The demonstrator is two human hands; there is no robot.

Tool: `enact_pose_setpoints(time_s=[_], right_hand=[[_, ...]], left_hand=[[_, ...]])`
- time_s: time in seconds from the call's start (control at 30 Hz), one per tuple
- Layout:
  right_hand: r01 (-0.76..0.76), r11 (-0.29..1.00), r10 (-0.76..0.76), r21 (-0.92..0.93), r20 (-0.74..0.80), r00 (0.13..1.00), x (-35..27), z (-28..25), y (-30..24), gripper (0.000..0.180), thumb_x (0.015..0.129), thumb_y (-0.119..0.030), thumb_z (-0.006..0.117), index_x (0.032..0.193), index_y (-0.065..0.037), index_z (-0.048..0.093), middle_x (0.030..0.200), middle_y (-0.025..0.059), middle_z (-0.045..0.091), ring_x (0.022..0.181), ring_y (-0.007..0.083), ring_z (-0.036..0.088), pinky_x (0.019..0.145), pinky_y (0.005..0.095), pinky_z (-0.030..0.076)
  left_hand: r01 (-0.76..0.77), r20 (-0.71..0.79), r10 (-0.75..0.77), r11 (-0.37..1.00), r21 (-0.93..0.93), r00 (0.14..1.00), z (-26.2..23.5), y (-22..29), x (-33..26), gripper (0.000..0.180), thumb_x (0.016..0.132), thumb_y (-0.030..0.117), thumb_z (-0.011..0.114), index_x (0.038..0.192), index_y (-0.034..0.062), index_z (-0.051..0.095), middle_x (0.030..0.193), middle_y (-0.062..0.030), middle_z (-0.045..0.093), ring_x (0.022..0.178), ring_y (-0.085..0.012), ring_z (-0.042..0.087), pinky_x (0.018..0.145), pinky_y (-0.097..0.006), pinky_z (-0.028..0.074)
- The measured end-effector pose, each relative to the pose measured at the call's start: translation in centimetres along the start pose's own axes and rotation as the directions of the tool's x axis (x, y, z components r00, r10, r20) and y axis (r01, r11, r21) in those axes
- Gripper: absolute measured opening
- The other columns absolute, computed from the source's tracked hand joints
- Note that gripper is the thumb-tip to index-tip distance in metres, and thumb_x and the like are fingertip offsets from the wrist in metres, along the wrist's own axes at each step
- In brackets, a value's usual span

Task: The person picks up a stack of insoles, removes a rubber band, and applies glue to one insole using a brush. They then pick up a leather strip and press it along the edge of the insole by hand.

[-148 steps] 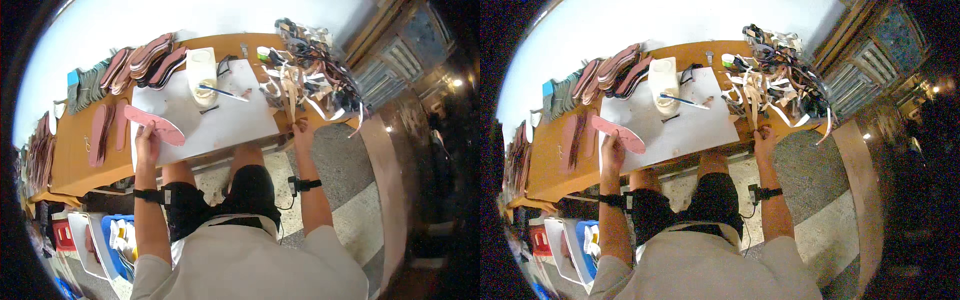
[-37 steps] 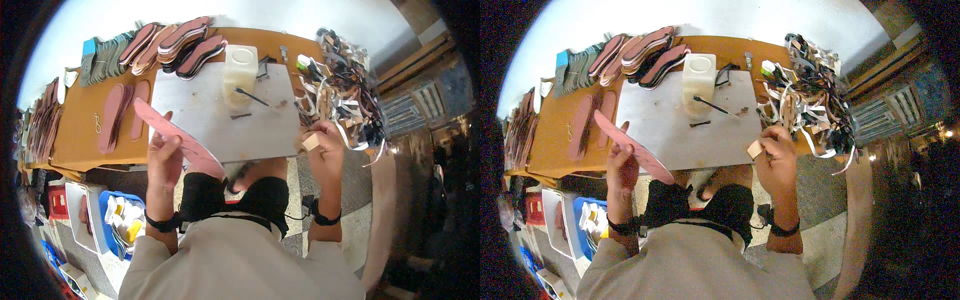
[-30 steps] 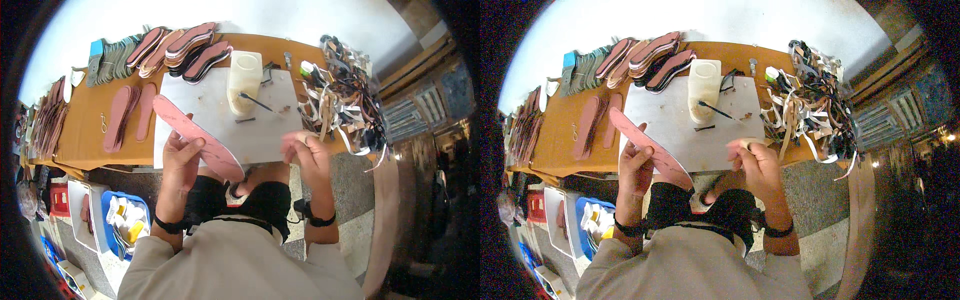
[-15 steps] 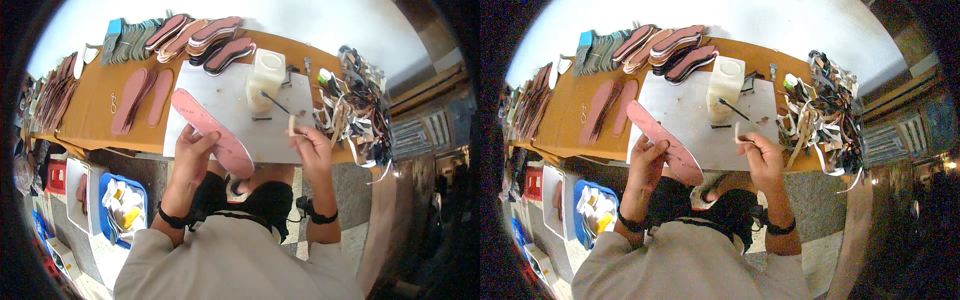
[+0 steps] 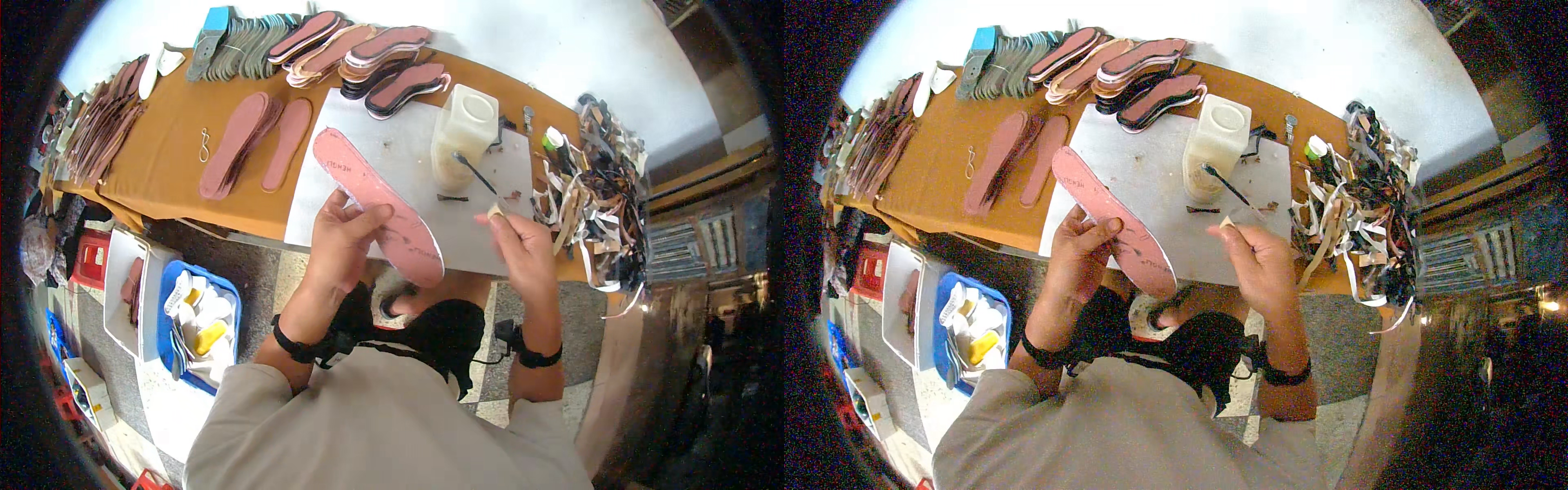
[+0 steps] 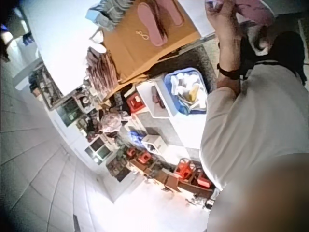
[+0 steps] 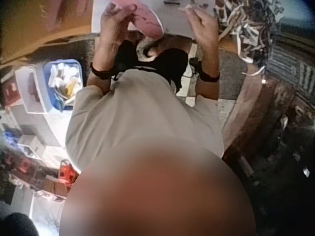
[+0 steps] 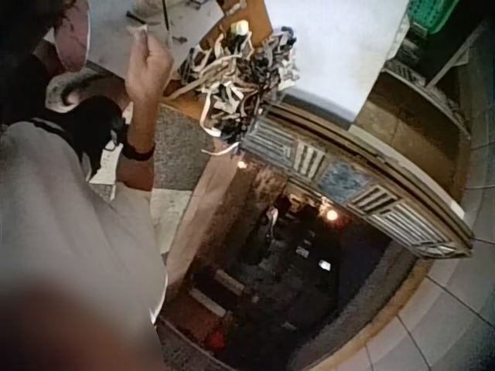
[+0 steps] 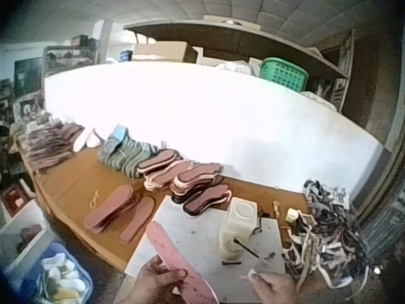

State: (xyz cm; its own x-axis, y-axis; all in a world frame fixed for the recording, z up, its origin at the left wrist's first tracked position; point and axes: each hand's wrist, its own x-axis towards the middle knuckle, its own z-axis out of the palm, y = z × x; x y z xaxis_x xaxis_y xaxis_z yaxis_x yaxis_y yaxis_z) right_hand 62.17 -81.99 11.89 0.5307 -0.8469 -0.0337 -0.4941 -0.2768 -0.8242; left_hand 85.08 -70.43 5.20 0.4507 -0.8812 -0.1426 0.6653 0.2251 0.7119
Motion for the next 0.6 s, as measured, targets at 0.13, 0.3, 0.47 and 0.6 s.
enact_pose_setpoints(time_s=[0.13, 0.3, 0.47, 0.6], right_hand=[[0.048, 0.996, -0.05, 0.078, 0.013, 0.999, 0.1, 1.2, -0.4, 0.024, 0.102, -0.01, 0.057, 0.115, 0.005, 0.071, 0.08, 0.0054, 0.069, 0.067, 0.007, 0.058, 0.064, 0.0247, 0.049], [0.095, 0.994, -0.097, 0.058, 0.03, 0.995, 0.3, 1.5, -0.8, 0.027, 0.101, -0.008, 0.057, 0.124, -0.002, 0.069, 0.089, 0.008, 0.075, 0.065, 0.0116, 0.066, 0.061, 0.0267, 0.054], [0.19, 0.979, -0.187, 0.073, -0.05, 0.981, 0.5, 2.2, -1.0, 0.024, 0.1, -0.007, 0.059, 0.12, -0.004, 0.072, 0.097, 0.0105, 0.077, 0.068, 0.011, 0.066, 0.063, 0.0262, 0.054], [0.176, 0.982, -0.173, 0.062, -0.051, 0.984, 0.7, 2.9, -1.7, 0.022, 0.098, -0.006, 0.061, 0.116, -0.003, 0.073, 0.092, 0.0103, 0.077, 0.071, 0.0116, 0.067, 0.065, 0.0265, 0.053]], left_hand=[[0.034, -0.005, -0.034, 0.999, -0.006, 0.999, 0.2, 0.2, -0.4, 0.055, 0.087, 0.002, 0.075, 0.136, 0.0026, 0.051, 0.111, -0.0124, 0.072, 0.095, -0.0243, 0.071, 0.082, -0.039, 0.058], [0.07, -0.016, -0.071, 0.997, -0.014, 0.997, 0.4, 0.7, -0.8, 0.055, 0.086, 0.001, 0.075, 0.136, 0.0033, 0.052, 0.109, -0.0123, 0.072, 0.093, -0.0236, 0.071, 0.079, -0.038, 0.058], [0.027, -0.015, -0.028, 0.999, -0.047, 1.0, 0.7, 0.7, -0.4, 0.055, 0.085, -0.005, 0.074, 0.132, -0.0033, 0.047, 0.106, -0.0173, 0.071, 0.096, -0.0251, 0.071, 0.084, -0.037, 0.057], [-0.018, -0.032, 0.019, 0.999, 0.032, 0.999, 1.4, 0.4, 0.0, 0.055, 0.083, -0.004, 0.076, 0.13, -0.0027, 0.047, 0.101, -0.0155, 0.072, 0.089, -0.0227, 0.071, 0.078, -0.034, 0.057]])
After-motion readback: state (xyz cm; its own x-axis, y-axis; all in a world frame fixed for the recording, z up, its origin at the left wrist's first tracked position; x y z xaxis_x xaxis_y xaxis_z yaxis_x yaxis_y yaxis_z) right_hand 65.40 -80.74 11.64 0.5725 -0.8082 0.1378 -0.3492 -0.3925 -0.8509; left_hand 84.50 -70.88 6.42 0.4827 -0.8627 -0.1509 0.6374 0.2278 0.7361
